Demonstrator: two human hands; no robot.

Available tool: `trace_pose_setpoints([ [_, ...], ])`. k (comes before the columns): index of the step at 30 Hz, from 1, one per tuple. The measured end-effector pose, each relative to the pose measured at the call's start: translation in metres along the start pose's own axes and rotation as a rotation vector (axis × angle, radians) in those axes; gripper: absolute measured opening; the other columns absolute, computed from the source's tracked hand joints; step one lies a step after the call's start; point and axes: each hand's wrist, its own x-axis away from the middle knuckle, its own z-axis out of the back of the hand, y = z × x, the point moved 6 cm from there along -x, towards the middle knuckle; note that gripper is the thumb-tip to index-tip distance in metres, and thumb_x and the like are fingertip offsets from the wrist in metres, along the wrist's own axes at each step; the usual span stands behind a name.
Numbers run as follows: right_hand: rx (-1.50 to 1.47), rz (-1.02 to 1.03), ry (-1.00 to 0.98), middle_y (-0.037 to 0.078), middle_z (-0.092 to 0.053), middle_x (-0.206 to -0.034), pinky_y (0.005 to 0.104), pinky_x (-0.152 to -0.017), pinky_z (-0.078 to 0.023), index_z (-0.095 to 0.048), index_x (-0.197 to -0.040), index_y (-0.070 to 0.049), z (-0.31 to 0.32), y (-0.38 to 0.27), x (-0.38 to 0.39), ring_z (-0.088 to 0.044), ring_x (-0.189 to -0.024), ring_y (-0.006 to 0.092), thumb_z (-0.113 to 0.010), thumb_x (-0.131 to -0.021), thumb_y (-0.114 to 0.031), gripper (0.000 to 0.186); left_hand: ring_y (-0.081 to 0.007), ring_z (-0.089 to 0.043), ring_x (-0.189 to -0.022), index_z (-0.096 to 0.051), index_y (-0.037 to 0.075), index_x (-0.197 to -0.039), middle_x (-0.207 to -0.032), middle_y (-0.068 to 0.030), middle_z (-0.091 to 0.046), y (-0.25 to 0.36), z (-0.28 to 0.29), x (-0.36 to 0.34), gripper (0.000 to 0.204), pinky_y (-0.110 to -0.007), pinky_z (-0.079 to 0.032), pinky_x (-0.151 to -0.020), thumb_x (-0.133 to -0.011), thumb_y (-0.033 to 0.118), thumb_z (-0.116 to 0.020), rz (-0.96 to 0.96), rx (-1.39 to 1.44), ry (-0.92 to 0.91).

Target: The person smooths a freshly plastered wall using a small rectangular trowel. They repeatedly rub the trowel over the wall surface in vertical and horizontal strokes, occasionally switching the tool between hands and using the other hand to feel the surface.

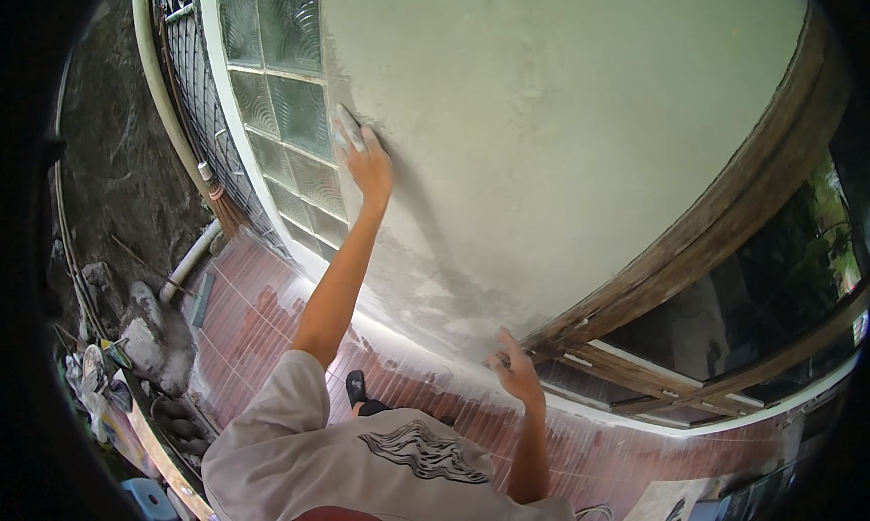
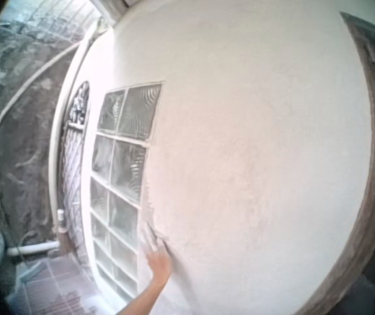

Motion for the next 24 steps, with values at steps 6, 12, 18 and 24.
trace_pose_setpoints([
  [6,-0.039,-0.004,-0.063,0.015,-0.054,-0.142,0.0343,-0.097,-0.048,-0.03,-0.154,-0.006,-0.007,0.011,-0.003,-0.061,-0.118,0.0238,-0.064,-0.097,-0.018,0.068,-0.0501,-0.013,-0.147,-0.016,0.012,-0.16,-0.162,-0.0227,-0.021,0.016,0.0,-0.019,0.066,-0.053,-0.013,-0.12,-0.103,0.033,-0.043,-0.22,-0.051,0.07],
  [12,-0.045,-0.009,-0.025,0.017,-0.062,-0.131,0.0344,-0.095,-0.049,-0.033,-0.152,-0.002,-0.003,0.025,0.011,-0.063,-0.116,0.0247,-0.063,-0.097,-0.018,0.064,-0.0476,-0.014,-0.148,-0.012,0.006,-0.159,-0.162,-0.0226,-0.019,0.015,-0.017,0.013,0.07,-0.052,-0.012,-0.121,-0.103,0.031,-0.045,-0.219,0.004,0.074],
  [18,-0.14,-0.057,0.042,0.016,-0.053,-0.144,0.0344,-0.098,-0.048,-0.031,-0.153,-0.003,0.002,0.046,0.033,-0.059,-0.123,0.0258,-0.061,-0.099,-0.02,0.064,-0.0469,-0.017,-0.147,-0.016,0.001,-0.157,-0.161,-0.0226,-0.021,0.019,-0.011,-0.025,0.069,-0.051,-0.013,-0.121,-0.103,0.034,-0.044,-0.216,0.014,0.113],
  [24,-0.099,-0.163,-0.003,0.013,-0.055,-0.143,0.0335,-0.101,-0.046,-0.035,-0.151,-0.003,-0.013,0.062,0.051,-0.058,-0.123,0.0238,-0.056,-0.102,-0.025,0.058,-0.0476,-0.021,-0.145,-0.02,0.002,-0.157,-0.16,-0.0227,-0.024,0.015,-0.016,0.006,0.067,-0.052,-0.016,-0.12,-0.104,0.039,-0.041,-0.182,-0.012,0.114],
])
